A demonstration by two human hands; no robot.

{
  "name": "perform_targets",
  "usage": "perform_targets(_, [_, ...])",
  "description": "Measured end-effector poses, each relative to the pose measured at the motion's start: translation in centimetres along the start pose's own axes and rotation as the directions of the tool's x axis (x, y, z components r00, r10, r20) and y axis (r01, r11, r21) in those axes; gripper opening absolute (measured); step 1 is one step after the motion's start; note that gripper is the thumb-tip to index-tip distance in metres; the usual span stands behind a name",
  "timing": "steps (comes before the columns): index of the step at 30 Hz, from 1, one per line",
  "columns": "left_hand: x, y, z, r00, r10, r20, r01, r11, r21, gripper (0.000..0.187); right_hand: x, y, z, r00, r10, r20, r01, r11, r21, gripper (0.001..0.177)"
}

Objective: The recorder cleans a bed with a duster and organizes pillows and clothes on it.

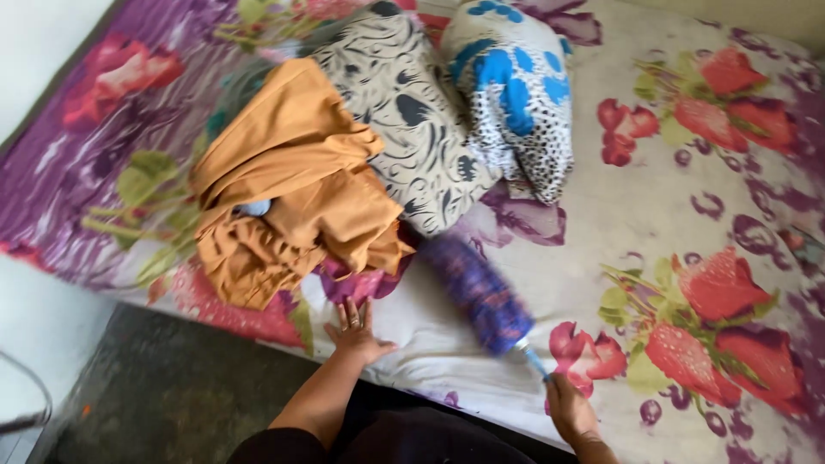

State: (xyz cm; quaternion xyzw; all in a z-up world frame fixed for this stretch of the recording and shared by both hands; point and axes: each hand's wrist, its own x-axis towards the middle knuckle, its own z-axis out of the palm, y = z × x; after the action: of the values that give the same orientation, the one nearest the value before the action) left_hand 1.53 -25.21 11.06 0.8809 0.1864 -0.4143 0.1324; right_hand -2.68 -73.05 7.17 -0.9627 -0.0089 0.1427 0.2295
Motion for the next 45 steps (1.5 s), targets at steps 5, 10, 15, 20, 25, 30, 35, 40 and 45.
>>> perform_targets(5, [0.8,-1.4,0.7,0.998,-0.056,-0.008,0.055,0.996,-0.064,0.138,0.3,0.2,6.4,0.997,0.080,0.002,-0.079,0.993,0.091,0.030])
perform_targets(10, [1.8,-6.4,2.0,0.999,-0.044,0.031,0.046,0.996,-0.073,0.135,-4.2,4.1,14.7,0.975,0.043,0.216,-0.056,0.997,0.056,0.028])
perform_targets(15, [0.2,-14.0,-0.3,0.992,-0.124,-0.004,0.123,0.990,-0.070,0.122,-4.6,-5.0,9.4,0.961,-0.133,0.244,0.116,0.990,0.084,0.028])
perform_targets(20, [1.3,-22.0,-2.5,0.976,-0.216,0.005,0.207,0.927,-0.312,0.114,-3.1,-14.1,16.3,0.960,-0.203,0.193,0.176,0.973,0.149,0.026])
perform_targets(25, [4.5,-31.1,-0.7,0.949,-0.304,-0.085,0.222,0.834,-0.505,0.096,-3.0,-19.9,22.5,0.855,-0.362,0.372,0.309,0.931,0.194,0.026])
perform_targets(30, [5.7,-39.9,-0.8,0.853,-0.474,-0.220,0.165,0.644,-0.747,0.089,-3.8,-39.5,17.7,0.765,-0.229,0.602,0.224,0.971,0.084,0.031])
perform_targets(35, [4.7,-42.5,-3.1,0.811,-0.507,-0.294,0.047,0.556,-0.830,0.089,2.0,-49.2,24.1,0.872,-0.417,0.257,0.342,0.894,0.290,0.032])
perform_targets(40, [6.3,-42.6,-3.4,0.817,-0.462,-0.344,0.023,0.622,-0.783,0.091,6.0,-55.4,31.7,0.922,-0.344,0.176,0.279,0.908,0.314,0.035])
perform_targets(45, [9.6,-44.5,-7.2,0.827,-0.449,-0.338,0.069,0.678,-0.732,0.097,10.8,-59.9,34.0,0.573,-0.721,0.389,0.577,0.693,0.432,0.033])
